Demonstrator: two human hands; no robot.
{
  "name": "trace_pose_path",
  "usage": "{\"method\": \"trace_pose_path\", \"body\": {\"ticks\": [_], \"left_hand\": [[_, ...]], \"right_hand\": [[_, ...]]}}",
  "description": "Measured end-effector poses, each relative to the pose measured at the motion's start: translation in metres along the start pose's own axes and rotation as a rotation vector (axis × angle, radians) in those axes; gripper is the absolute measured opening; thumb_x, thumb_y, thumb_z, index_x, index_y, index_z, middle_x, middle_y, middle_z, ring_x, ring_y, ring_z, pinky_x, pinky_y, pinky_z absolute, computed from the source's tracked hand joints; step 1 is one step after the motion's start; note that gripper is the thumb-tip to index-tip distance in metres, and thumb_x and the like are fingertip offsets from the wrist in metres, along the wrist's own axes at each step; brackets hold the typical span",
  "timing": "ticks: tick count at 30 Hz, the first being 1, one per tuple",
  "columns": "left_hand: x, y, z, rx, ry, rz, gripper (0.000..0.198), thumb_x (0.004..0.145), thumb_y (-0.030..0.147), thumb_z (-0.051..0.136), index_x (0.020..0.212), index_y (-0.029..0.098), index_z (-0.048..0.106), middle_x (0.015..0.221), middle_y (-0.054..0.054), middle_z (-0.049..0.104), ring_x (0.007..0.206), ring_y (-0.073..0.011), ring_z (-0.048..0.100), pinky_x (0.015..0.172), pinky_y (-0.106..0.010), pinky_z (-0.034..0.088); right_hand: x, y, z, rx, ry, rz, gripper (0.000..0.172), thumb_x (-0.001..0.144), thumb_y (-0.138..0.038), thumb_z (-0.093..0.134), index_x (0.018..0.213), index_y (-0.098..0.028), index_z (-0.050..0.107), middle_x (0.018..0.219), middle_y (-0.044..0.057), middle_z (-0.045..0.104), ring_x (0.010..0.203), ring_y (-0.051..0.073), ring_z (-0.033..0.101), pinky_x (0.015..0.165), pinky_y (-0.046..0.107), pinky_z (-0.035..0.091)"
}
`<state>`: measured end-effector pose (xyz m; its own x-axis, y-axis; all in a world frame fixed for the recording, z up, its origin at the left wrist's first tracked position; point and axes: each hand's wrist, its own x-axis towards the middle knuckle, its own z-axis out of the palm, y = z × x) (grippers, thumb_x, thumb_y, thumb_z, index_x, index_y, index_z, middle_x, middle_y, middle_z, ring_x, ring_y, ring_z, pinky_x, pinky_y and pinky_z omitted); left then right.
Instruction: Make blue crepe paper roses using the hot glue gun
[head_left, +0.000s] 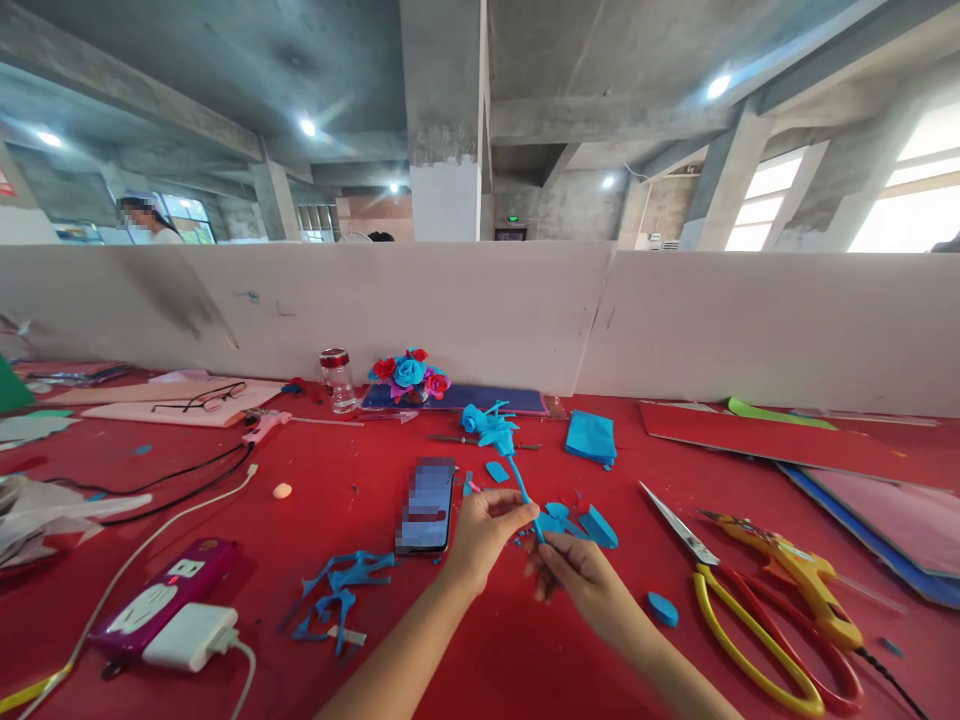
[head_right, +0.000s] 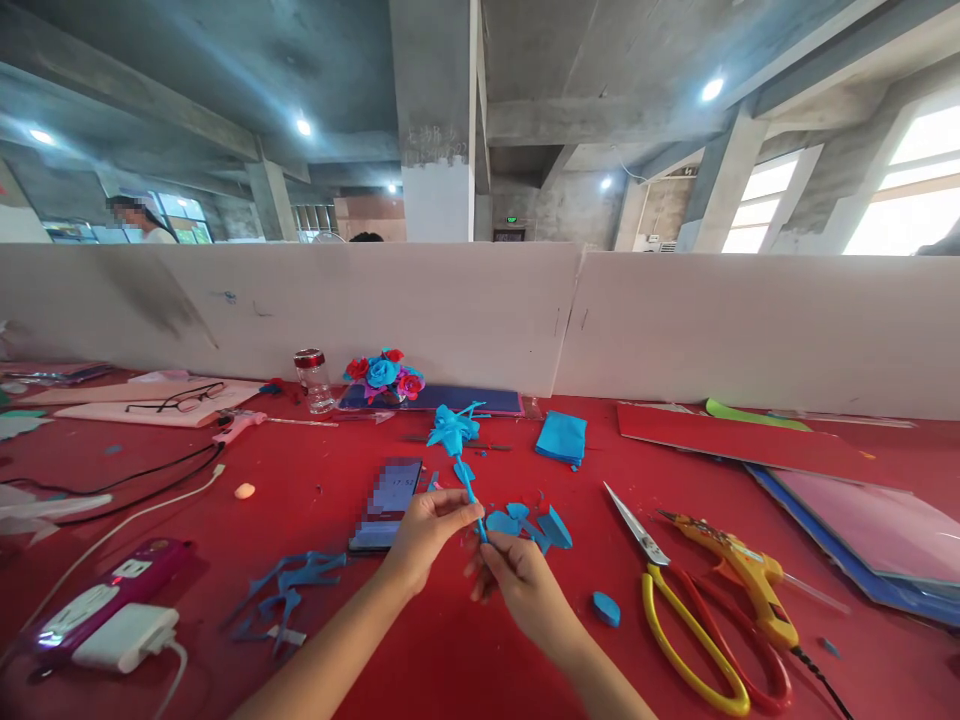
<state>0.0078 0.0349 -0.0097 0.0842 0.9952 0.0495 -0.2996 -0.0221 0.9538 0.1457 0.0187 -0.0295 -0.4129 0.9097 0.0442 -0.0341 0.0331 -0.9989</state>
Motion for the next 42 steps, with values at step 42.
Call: {"method": "trace_pose_path", "body": {"ticks": [42], "left_hand": [[0.005, 0.008, -0.013, -0.346, 0.095, -0.019, 0.029, 0.051, 0.030, 0.083, 0.068, 0.011, 0.070, 0.066, -0.007, 0.070, 0.062, -0.0174, 0.067, 0.062, -0.027, 0.053]], "right_hand": [[-0.007, -0.006, 0.000, 0.119, -0.076, 0.092, 0.034, 0.071, -0.047, 0.066, 0.077, -0.014, 0.064, 0.062, 0.000, 0.057, 0.048, 0.005, 0.039, 0.049, 0.021, 0.027]]}}
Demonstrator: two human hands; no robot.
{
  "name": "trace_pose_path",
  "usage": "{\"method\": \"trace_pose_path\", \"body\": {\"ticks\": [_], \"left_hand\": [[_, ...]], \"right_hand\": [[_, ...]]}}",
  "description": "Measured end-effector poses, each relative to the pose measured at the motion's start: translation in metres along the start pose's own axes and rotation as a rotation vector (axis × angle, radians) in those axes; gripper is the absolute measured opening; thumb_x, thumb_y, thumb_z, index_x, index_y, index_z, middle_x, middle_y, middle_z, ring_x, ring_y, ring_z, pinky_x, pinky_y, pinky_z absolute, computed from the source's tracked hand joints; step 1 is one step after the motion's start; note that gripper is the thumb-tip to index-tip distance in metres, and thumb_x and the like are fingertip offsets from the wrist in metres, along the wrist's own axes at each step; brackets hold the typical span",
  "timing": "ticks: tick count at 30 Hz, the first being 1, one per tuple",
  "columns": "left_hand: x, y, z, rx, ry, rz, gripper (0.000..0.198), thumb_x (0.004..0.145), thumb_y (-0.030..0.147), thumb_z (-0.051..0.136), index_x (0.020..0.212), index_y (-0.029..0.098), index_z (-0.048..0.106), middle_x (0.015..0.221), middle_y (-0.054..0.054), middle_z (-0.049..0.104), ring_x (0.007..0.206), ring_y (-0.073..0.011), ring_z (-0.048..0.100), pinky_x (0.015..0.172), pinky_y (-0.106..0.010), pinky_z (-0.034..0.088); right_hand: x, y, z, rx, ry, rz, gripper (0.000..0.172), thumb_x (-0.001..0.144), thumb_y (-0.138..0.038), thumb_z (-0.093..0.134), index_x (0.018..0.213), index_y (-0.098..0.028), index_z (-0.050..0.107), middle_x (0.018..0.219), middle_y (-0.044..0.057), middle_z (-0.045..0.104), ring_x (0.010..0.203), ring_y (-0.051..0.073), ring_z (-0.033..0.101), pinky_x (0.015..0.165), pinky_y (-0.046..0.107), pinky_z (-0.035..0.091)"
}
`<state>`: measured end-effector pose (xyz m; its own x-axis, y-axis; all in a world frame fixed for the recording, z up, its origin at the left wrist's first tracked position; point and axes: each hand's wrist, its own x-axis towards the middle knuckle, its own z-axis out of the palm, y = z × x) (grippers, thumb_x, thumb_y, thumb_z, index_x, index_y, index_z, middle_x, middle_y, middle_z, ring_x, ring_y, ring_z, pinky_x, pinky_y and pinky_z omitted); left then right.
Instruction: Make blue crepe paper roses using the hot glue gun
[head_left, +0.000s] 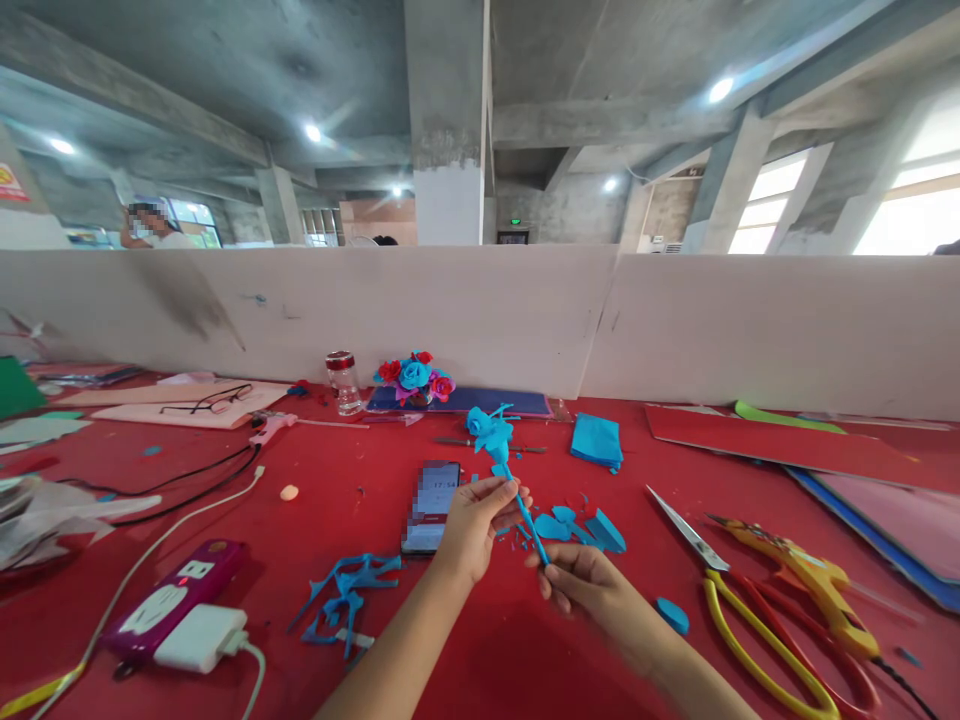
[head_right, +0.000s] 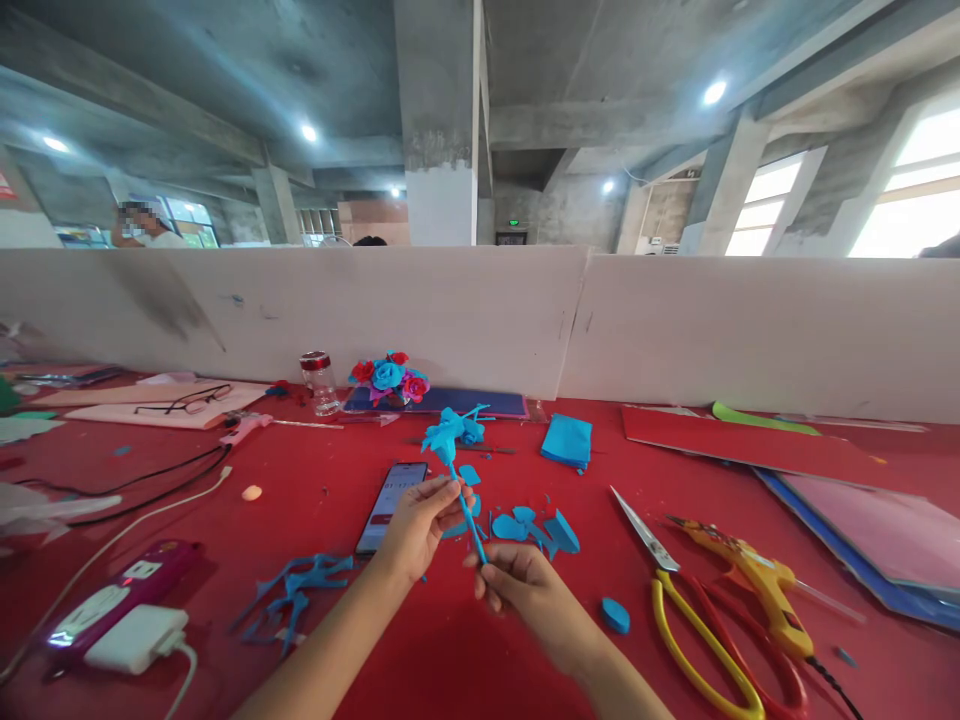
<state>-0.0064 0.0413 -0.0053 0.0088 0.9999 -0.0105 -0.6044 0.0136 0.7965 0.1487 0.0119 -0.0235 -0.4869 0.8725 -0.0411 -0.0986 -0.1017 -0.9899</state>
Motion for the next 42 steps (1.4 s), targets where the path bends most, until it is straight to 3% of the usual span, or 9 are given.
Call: {"method": "trace_pose_path", "body": {"ticks": [3, 7, 10, 15, 20, 26, 30, 36, 42], "left_hand": [[0.001, -0.001, 0.000, 0.028, 0.045, 0.015, 0.027, 0.052, 0.031, 0.082, 0.067, 0.012, 0.070, 0.066, -0.006, 0.070, 0.064, -0.0164, 0.066, 0.064, -0.026, 0.052], [0.000, -0.005, 0.003, 0.087, 0.128, 0.062, 0.025, 0.052, 0.030, 0.081, 0.064, 0.012, 0.070, 0.063, -0.004, 0.068, 0.059, -0.0128, 0.063, 0.062, -0.022, 0.051], [-0.001, -0.007, 0.005, 0.116, 0.204, 0.097, 0.025, 0.051, 0.031, 0.081, 0.064, 0.012, 0.070, 0.059, -0.002, 0.066, 0.055, -0.0110, 0.061, 0.060, -0.021, 0.050], [-0.002, -0.008, 0.005, 0.139, 0.276, 0.122, 0.027, 0.051, 0.033, 0.081, 0.063, 0.012, 0.069, 0.056, 0.000, 0.064, 0.053, -0.0102, 0.059, 0.058, -0.020, 0.049], [-0.004, -0.007, 0.007, 0.157, 0.249, 0.122, 0.026, 0.053, 0.034, 0.080, 0.063, 0.012, 0.068, 0.060, -0.002, 0.066, 0.057, -0.0114, 0.061, 0.061, -0.021, 0.050], [-0.008, -0.007, 0.010, 0.028, -0.111, 0.054, 0.035, 0.067, 0.036, 0.073, 0.094, 0.015, 0.070, 0.086, -0.009, 0.072, 0.083, -0.0206, 0.066, 0.081, -0.032, 0.048], [-0.010, -0.005, 0.008, -0.028, -0.172, 0.010, 0.025, 0.066, 0.031, 0.075, 0.084, 0.014, 0.071, 0.079, -0.008, 0.072, 0.075, -0.0187, 0.067, 0.079, -0.032, 0.049], [-0.008, -0.005, 0.007, 0.038, -0.085, 0.031, 0.025, 0.060, 0.030, 0.078, 0.075, 0.011, 0.072, 0.070, -0.007, 0.071, 0.066, -0.0170, 0.066, 0.069, -0.029, 0.053], [-0.006, -0.007, 0.010, 0.147, 0.059, 0.055, 0.027, 0.054, 0.033, 0.080, 0.069, 0.011, 0.072, 0.068, -0.007, 0.071, 0.065, -0.0174, 0.066, 0.065, -0.028, 0.054]], "right_hand": [[0.003, 0.005, -0.002, -0.194, 0.051, -0.073, 0.039, 0.076, -0.053, 0.056, 0.066, -0.016, 0.059, 0.053, 0.000, 0.053, 0.044, 0.008, 0.040, 0.048, 0.024, 0.028], [0.006, 0.018, -0.005, -0.590, 0.272, -0.244, 0.038, 0.083, -0.043, 0.048, 0.053, -0.021, 0.050, 0.043, -0.001, 0.045, 0.043, 0.013, 0.041, 0.048, 0.027, 0.028], [0.005, 0.025, -0.009, -0.706, 0.381, -0.358, 0.030, 0.083, -0.035, 0.050, 0.056, -0.022, 0.053, 0.048, 0.000, 0.050, 0.045, 0.014, 0.043, 0.049, 0.028, 0.029], [0.004, 0.031, -0.013, -0.790, 0.378, -0.401, 0.017, 0.083, -0.031, 0.050, 0.069, -0.024, 0.058, 0.056, 0.002, 0.054, 0.046, 0.015, 0.042, 0.050, 0.029, 0.030], [0.004, 0.027, -0.007, -0.757, 0.368, -0.355, 0.026, 0.084, -0.037, 0.047, 0.063, -0.023, 0.053, 0.053, 0.002, 0.050, 0.046, 0.014, 0.041, 0.049, 0.029, 0.029], [0.003, 0.011, 0.003, -0.274, 0.144, -0.093, 0.045, 0.077, -0.061, 0.048, 0.059, -0.019, 0.050, 0.046, -0.002, 0.047, 0.038, 0.008, 0.036, 0.044, 0.024, 0.026], [0.001, 0.007, 0.005, -0.003, 0.055, 0.007, 0.045, 0.070, -0.062, 0.057, 0.066, -0.017, 0.055, 0.047, -0.004, 0.048, 0.035, 0.004, 0.030, 0.041, 0.021, 0.021], [0.004, 0.008, 0.004, -0.236, 0.077, -0.084, 0.044, 0.073, -0.058, 0.056, 0.059, -0.016, 0.059, 0.049, 0.000, 0.055, 0.044, 0.010, 0.047, 0.048, 0.024, 0.034], [0.005, 0.020, -0.001, -0.563, 0.286, -0.180, 0.034, 0.081, -0.045, 0.051, 0.060, -0.020, 0.058, 0.049, 0.003, 0.059, 0.048, 0.017, 0.055, 0.051, 0.029, 0.039]]}}
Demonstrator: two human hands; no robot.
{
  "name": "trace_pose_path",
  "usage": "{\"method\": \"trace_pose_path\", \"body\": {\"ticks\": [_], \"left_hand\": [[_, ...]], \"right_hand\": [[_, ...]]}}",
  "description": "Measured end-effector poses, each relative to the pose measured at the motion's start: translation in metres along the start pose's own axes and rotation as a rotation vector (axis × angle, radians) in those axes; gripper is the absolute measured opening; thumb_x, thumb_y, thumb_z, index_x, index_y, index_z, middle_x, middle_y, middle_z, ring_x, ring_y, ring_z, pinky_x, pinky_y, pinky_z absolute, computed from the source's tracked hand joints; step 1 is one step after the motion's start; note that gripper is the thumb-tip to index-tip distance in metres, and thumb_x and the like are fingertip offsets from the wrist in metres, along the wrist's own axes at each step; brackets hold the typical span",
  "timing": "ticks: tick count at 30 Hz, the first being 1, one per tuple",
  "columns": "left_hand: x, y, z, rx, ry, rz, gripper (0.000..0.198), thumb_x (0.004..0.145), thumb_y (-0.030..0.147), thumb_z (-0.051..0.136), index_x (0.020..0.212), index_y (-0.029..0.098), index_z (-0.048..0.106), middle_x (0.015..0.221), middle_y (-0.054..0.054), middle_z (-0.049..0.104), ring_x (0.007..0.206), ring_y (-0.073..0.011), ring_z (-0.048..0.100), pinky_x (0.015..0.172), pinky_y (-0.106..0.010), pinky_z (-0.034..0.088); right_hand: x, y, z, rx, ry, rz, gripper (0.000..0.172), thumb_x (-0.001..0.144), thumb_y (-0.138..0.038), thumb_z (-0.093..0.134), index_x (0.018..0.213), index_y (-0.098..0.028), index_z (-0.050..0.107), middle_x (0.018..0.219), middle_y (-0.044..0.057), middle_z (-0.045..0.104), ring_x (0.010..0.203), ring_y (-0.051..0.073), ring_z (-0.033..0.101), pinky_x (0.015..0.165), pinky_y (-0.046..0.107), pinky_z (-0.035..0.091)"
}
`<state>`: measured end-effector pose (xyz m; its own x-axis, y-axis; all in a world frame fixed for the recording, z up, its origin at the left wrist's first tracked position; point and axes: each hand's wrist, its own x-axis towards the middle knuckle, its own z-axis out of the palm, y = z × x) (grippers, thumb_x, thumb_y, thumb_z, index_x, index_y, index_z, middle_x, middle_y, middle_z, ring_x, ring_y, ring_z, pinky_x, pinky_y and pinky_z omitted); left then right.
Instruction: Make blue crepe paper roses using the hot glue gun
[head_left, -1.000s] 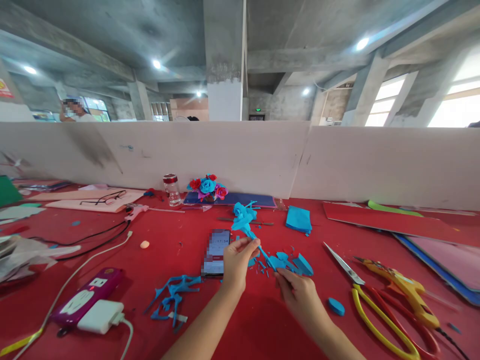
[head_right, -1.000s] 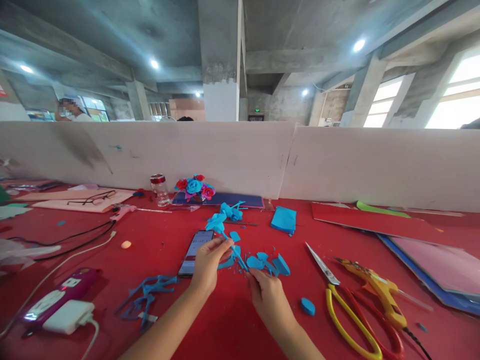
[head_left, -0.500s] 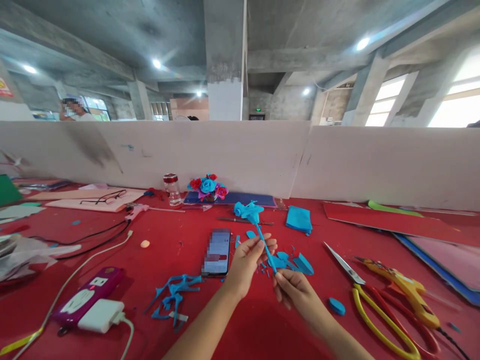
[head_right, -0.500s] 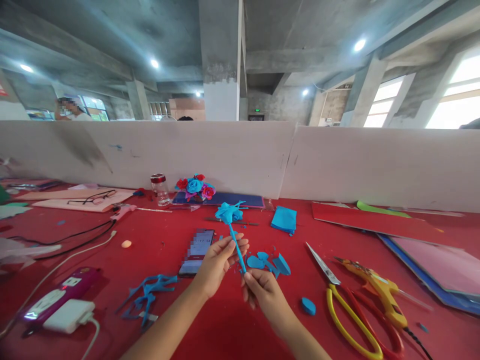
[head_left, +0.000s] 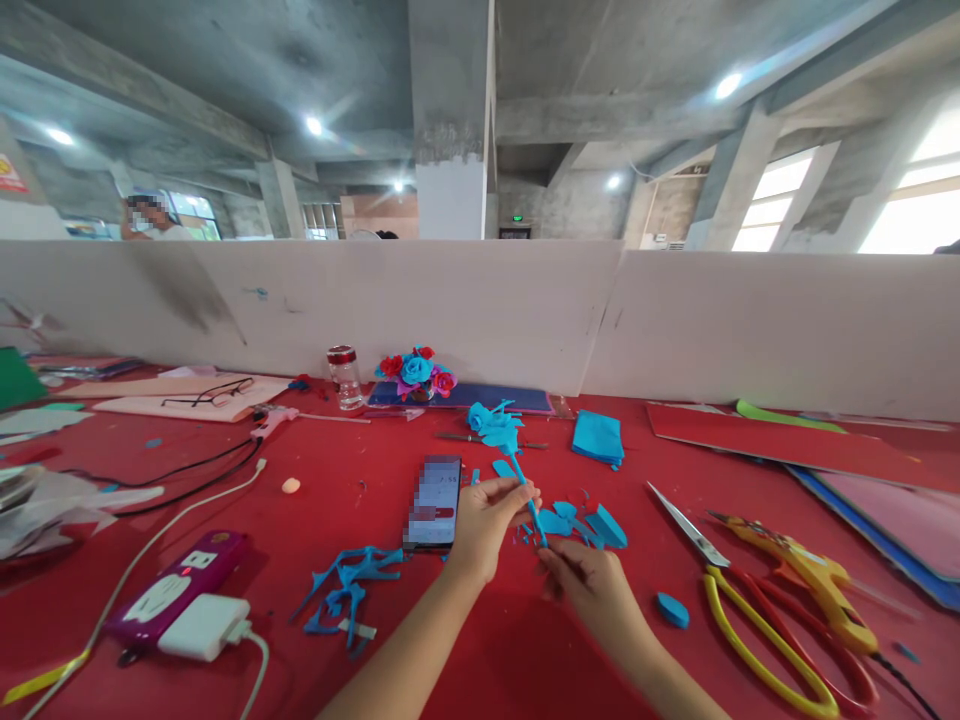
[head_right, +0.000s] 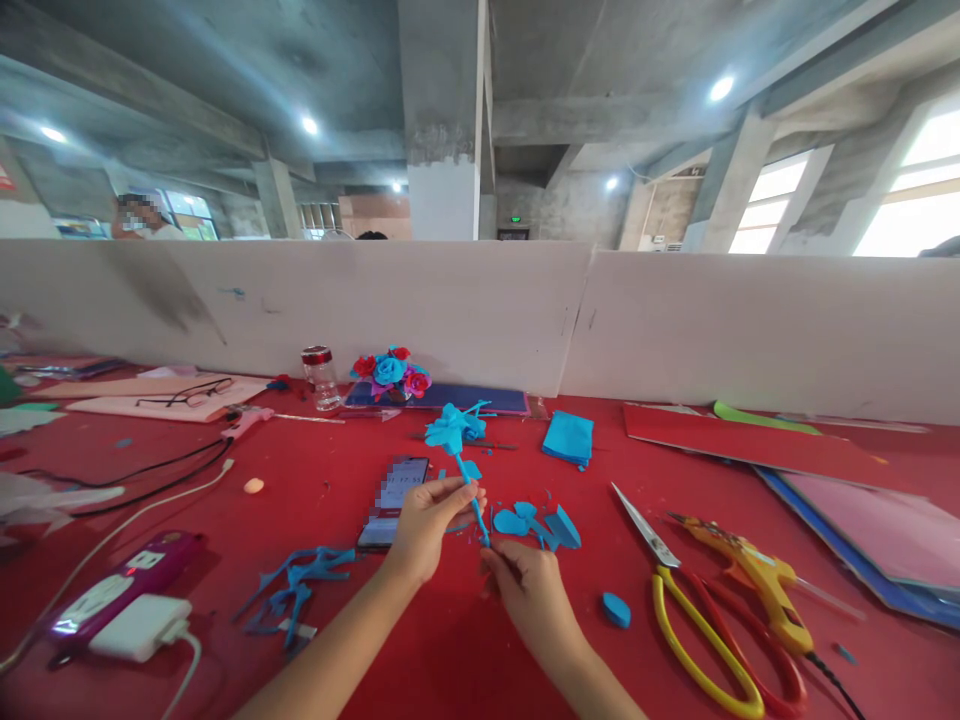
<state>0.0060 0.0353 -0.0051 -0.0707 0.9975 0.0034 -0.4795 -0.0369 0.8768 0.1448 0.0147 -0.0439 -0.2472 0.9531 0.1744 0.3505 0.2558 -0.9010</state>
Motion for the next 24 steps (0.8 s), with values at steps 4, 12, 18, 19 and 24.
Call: {"method": "trace_pose_path", "body": {"ticks": [4, 12, 18, 19, 24], "left_hand": [[0.000, -0.002, 0.001, 0.020, 0.065, 0.023, 0.025, 0.054, 0.033, 0.079, 0.066, 0.012, 0.071, 0.066, -0.006, 0.070, 0.064, -0.0161, 0.065, 0.062, -0.025, 0.054], [0.001, -0.005, 0.000, 0.036, 0.118, 0.051, 0.022, 0.056, 0.031, 0.078, 0.063, 0.013, 0.067, 0.061, -0.002, 0.067, 0.059, -0.0131, 0.063, 0.060, -0.023, 0.052], [-0.006, -0.003, 0.003, 0.001, -0.187, 0.047, 0.031, 0.066, 0.036, 0.073, 0.087, 0.014, 0.069, 0.083, -0.008, 0.072, 0.078, -0.0187, 0.066, 0.077, -0.030, 0.050], [-0.007, -0.002, 0.003, -0.004, -0.245, 0.039, 0.032, 0.068, 0.036, 0.072, 0.092, 0.015, 0.069, 0.087, -0.008, 0.072, 0.081, -0.0192, 0.066, 0.079, -0.031, 0.049], [-0.008, 0.000, 0.000, 0.011, -0.318, 0.028, 0.024, 0.072, 0.032, 0.069, 0.087, 0.013, 0.070, 0.080, -0.008, 0.072, 0.077, -0.0198, 0.067, 0.076, -0.031, 0.049]], "right_hand": [[-0.001, 0.005, 0.000, -0.148, 0.109, -0.088, 0.026, 0.083, -0.035, 0.049, 0.063, -0.021, 0.059, 0.055, 0.005, 0.063, 0.051, 0.019, 0.059, 0.051, 0.029, 0.040], [-0.003, 0.012, 0.000, -0.203, 0.171, -0.187, 0.026, 0.085, -0.036, 0.044, 0.074, -0.020, 0.061, 0.060, 0.005, 0.063, 0.054, 0.018, 0.059, 0.053, 0.027, 0.041], [0.002, -0.005, -0.002, 0.301, -0.024, 0.040, 0.044, 0.076, -0.057, 0.053, 0.061, -0.017, 0.059, 0.057, 0.005, 0.062, 0.050, 0.015, 0.057, 0.051, 0.028, 0.045], [0.002, -0.008, -0.003, 0.377, -0.048, 0.069, 0.044, 0.074, -0.058, 0.055, 0.061, -0.016, 0.060, 0.057, 0.005, 0.061, 0.049, 0.014, 0.056, 0.050, 0.027, 0.044], [0.000, -0.018, -0.004, 0.593, -0.099, 0.161, 0.039, 0.069, -0.051, 0.066, 0.061, -0.013, 0.061, 0.058, 0.003, 0.061, 0.046, 0.009, 0.053, 0.047, 0.022, 0.040]]}}
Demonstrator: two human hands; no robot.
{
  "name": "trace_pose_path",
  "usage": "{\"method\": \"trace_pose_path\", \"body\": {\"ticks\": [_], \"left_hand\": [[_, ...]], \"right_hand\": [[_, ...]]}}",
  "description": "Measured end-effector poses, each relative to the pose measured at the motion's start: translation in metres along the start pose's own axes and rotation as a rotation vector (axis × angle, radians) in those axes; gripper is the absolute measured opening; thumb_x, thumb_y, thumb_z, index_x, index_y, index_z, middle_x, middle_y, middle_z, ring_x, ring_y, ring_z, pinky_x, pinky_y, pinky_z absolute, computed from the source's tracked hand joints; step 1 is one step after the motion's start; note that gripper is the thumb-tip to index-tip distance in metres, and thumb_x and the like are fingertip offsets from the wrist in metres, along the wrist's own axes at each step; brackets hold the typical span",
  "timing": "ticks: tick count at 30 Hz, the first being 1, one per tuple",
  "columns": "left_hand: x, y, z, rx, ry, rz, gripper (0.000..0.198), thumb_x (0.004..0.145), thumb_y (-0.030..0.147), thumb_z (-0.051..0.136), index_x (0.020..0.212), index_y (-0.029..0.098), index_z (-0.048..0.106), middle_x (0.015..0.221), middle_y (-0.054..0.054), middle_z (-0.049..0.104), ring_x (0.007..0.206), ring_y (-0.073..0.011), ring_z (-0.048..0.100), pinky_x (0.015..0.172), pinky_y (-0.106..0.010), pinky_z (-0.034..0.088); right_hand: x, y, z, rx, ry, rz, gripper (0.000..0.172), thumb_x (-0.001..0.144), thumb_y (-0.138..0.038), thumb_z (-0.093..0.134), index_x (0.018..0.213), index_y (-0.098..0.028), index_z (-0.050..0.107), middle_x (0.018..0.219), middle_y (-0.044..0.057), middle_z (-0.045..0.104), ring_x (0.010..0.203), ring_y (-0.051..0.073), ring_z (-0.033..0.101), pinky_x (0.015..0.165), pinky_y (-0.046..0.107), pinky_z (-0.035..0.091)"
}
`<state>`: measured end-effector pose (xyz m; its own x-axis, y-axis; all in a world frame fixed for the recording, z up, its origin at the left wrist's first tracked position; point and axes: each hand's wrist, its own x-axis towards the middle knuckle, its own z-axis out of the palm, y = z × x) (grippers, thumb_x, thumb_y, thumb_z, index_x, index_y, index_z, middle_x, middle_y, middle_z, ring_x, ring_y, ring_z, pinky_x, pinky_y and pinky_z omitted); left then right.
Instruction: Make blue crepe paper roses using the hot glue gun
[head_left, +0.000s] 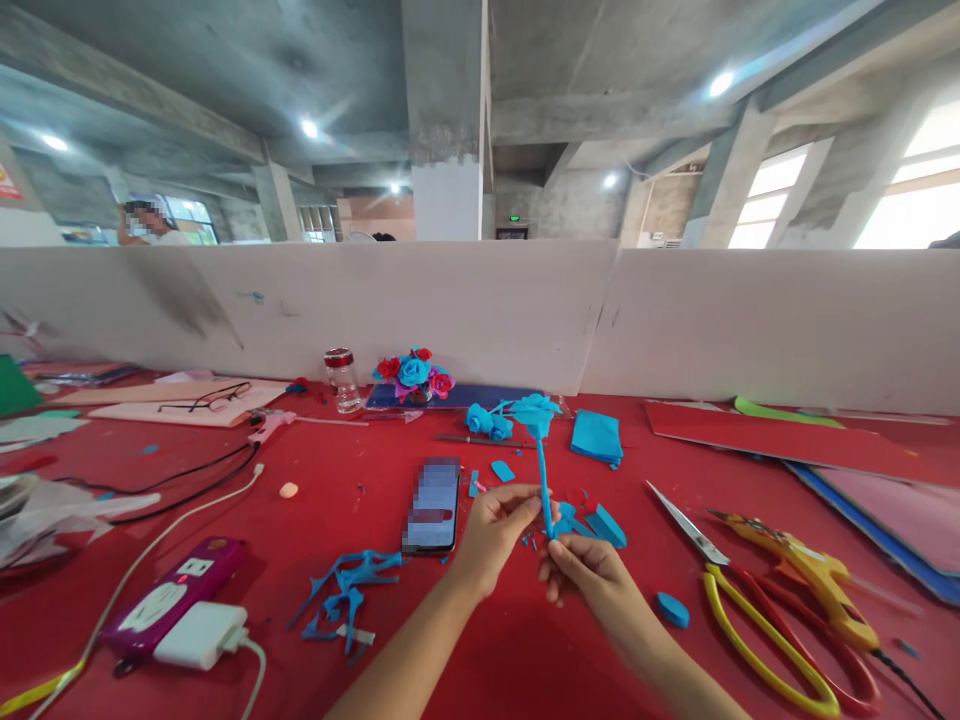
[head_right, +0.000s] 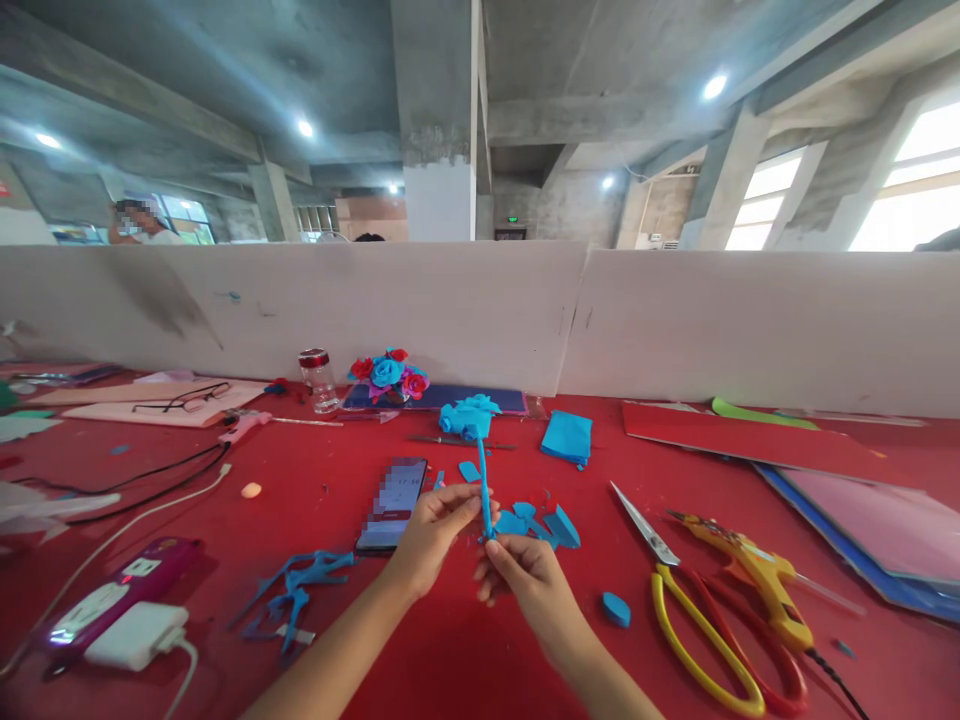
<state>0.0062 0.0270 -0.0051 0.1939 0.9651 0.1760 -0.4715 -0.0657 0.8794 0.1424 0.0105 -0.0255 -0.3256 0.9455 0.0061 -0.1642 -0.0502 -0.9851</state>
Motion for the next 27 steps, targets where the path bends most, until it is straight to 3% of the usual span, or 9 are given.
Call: {"method": "trace_pose_path", "body": {"ticks": [4, 7, 11, 14, 22, 27], "left_hand": [[0.001, 0.000, -0.003, -0.051, -0.055, -0.017, 0.030, 0.072, 0.030, 0.070, 0.098, 0.016, 0.068, 0.085, -0.007, 0.071, 0.078, -0.0177, 0.066, 0.076, -0.029, 0.048], [0.001, 0.000, -0.003, -0.032, -0.043, -0.028, 0.025, 0.071, 0.028, 0.071, 0.092, 0.015, 0.069, 0.081, -0.006, 0.071, 0.073, -0.0150, 0.064, 0.072, -0.027, 0.048], [0.001, -0.001, -0.002, 0.006, 0.009, -0.031, 0.017, 0.068, 0.025, 0.073, 0.079, 0.013, 0.068, 0.071, -0.004, 0.068, 0.063, -0.0121, 0.061, 0.059, -0.022, 0.047], [0.003, -0.003, -0.001, 0.017, 0.042, -0.029, 0.017, 0.066, 0.025, 0.073, 0.076, 0.012, 0.067, 0.066, -0.003, 0.067, 0.059, -0.0108, 0.059, 0.055, -0.020, 0.044], [0.005, -0.009, 0.000, 0.059, 0.166, -0.042, 0.024, 0.061, 0.029, 0.076, 0.076, 0.013, 0.065, 0.069, -0.003, 0.068, 0.061, -0.0125, 0.061, 0.060, -0.023, 0.048], [0.004, -0.012, 0.001, 0.081, 0.180, -0.020, 0.025, 0.061, 0.030, 0.076, 0.077, 0.014, 0.064, 0.072, -0.003, 0.067, 0.065, -0.0135, 0.061, 0.063, -0.024, 0.049]], "right_hand": [[-0.002, 0.001, -0.001, 0.114, -0.055, 0.076, 0.036, 0.068, -0.048, 0.069, 0.064, -0.013, 0.063, 0.056, 0.002, 0.061, 0.043, 0.007, 0.049, 0.044, 0.020, 0.036], [-0.002, 0.003, -0.003, 0.108, -0.073, 0.082, 0.034, 0.071, -0.047, 0.066, 0.067, -0.014, 0.065, 0.059, 0.002, 0.062, 0.047, 0.008, 0.051, 0.048, 0.020, 0.037], [0.001, 0.004, -0.005, -0.049, -0.049, -0.041, 0.032, 0.074, -0.046, 0.063, 0.068, -0.015, 0.066, 0.064, 0.002, 0.061, 0.057, 0.011, 0.054, 0.059, 0.024, 0.042], [0.004, 0.004, -0.005, -0.212, -0.031, -0.108, 0.034, 0.077, -0.047, 0.058, 0.065, -0.016, 0.063, 0.057, 0.001, 0.058, 0.055, 0.012, 0.052, 0.057, 0.025, 0.041], [0.005, 0.019, -0.008, -0.573, 0.110, -0.239, 0.033, 0.083, -0.040, 0.045, 0.063, -0.017, 0.058, 0.056, 0.003, 0.057, 0.054, 0.014, 0.050, 0.053, 0.026, 0.039], [0.005, 0.024, -0.008, -0.597, 0.194, -0.263, 0.034, 0.082, -0.040, 0.046, 0.061, -0.017, 0.060, 0.054, 0.003, 0.059, 0.052, 0.015, 0.052, 0.052, 0.025, 0.041]]}}
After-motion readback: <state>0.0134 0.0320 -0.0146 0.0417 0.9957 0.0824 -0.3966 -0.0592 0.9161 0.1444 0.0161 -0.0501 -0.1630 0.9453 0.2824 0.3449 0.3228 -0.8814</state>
